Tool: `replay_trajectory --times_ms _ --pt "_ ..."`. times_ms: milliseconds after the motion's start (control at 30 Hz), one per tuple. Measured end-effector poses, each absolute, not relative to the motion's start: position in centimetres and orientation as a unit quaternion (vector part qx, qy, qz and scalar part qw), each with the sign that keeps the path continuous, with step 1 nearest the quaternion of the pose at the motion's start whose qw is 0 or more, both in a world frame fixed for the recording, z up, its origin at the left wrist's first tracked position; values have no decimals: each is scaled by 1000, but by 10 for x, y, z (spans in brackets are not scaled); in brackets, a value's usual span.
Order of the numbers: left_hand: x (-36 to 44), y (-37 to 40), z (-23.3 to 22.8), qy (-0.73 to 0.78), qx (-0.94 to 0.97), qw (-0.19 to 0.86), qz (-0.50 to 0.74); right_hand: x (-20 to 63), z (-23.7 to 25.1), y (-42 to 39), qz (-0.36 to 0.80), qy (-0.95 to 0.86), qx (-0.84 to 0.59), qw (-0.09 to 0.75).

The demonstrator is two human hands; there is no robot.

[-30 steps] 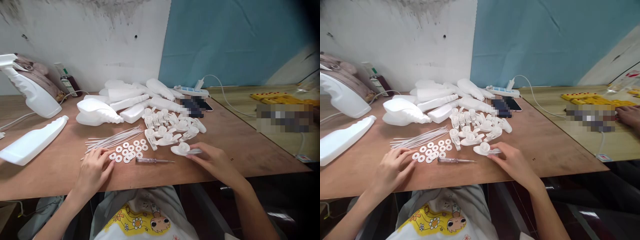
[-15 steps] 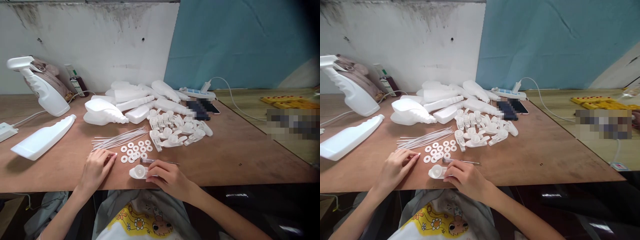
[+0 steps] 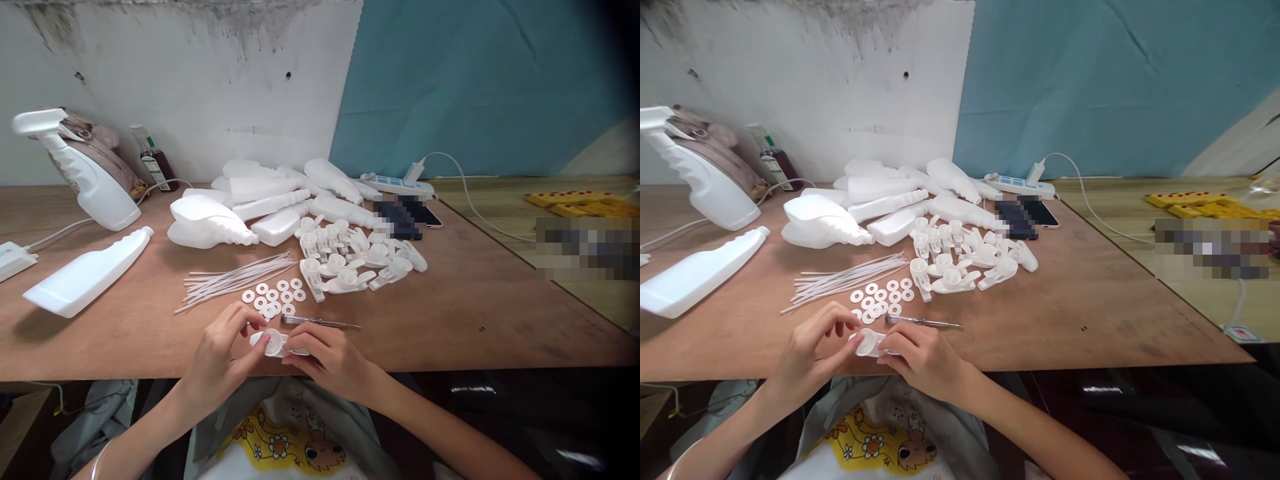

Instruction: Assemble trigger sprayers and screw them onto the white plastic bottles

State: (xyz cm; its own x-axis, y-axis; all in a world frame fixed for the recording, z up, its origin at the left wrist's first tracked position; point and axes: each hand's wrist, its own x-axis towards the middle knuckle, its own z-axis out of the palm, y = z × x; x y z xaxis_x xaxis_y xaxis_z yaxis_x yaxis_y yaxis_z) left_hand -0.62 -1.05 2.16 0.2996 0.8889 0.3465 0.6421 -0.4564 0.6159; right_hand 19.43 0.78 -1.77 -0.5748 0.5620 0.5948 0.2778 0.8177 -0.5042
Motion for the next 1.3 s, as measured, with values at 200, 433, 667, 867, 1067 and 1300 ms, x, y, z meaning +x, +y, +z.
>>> replay_trajectory --times_ms 200,433,667,867,1067,1300 --pt "-15 -13 17 403 840 188 311 196 -19 9 138 -882 -219 393" --pt "-8 -14 7 324 861 117 375 195 -12 6 11 -899 -233 371" --pt "-4 -15 5 304 876 72 368 195 -15 7 1 -907 -217 362" --pt "-3 -15 3 307 875 63 370 196 -15 9 57 -908 -197 366" --pt "-5 -12 4 298 873 80 378 197 -14 11 91 -899 -185 385" --pt "-8 -10 3 285 888 81 351 196 -16 11 115 -903 -188 370"
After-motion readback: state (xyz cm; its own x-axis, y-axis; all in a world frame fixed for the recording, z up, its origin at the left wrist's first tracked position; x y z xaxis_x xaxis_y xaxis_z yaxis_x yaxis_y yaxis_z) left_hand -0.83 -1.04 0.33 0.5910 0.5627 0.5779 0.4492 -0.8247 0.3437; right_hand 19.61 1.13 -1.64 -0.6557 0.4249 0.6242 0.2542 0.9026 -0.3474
